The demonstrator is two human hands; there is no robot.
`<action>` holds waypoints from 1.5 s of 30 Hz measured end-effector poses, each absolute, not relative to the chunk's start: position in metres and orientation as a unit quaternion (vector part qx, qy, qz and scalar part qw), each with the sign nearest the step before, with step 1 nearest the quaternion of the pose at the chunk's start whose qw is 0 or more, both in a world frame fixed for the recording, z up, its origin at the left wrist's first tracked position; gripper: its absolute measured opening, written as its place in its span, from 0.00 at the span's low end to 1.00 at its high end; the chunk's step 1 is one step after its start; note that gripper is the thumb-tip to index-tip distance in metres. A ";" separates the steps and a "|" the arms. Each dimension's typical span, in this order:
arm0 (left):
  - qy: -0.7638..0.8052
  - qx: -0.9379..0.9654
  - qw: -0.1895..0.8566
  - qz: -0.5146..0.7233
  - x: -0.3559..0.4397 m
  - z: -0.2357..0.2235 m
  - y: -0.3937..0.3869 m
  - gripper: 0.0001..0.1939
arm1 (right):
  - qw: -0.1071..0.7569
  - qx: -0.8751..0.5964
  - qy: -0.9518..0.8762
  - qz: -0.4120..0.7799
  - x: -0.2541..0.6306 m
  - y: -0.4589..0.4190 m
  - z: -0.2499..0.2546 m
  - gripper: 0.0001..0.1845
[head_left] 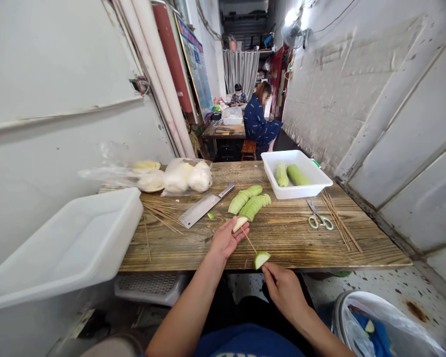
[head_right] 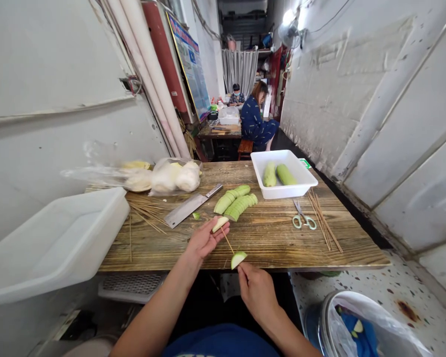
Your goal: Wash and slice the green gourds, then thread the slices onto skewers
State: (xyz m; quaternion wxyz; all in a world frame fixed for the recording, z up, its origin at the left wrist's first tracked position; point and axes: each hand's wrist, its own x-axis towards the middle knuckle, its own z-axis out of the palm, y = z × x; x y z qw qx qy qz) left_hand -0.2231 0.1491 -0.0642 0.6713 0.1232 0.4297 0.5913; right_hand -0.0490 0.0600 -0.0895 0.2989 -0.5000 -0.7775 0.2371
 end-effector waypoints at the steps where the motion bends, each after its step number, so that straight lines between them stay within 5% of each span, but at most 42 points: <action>1: 0.430 0.120 0.670 0.593 -0.223 -0.062 0.150 0.05 | 0.300 -0.499 -0.778 0.235 -0.048 0.059 -0.089 0.19; 45: 0.439 0.219 0.656 0.574 -0.211 -0.043 0.149 0.06 | 0.286 -0.504 -0.783 0.226 -0.035 0.056 -0.082 0.19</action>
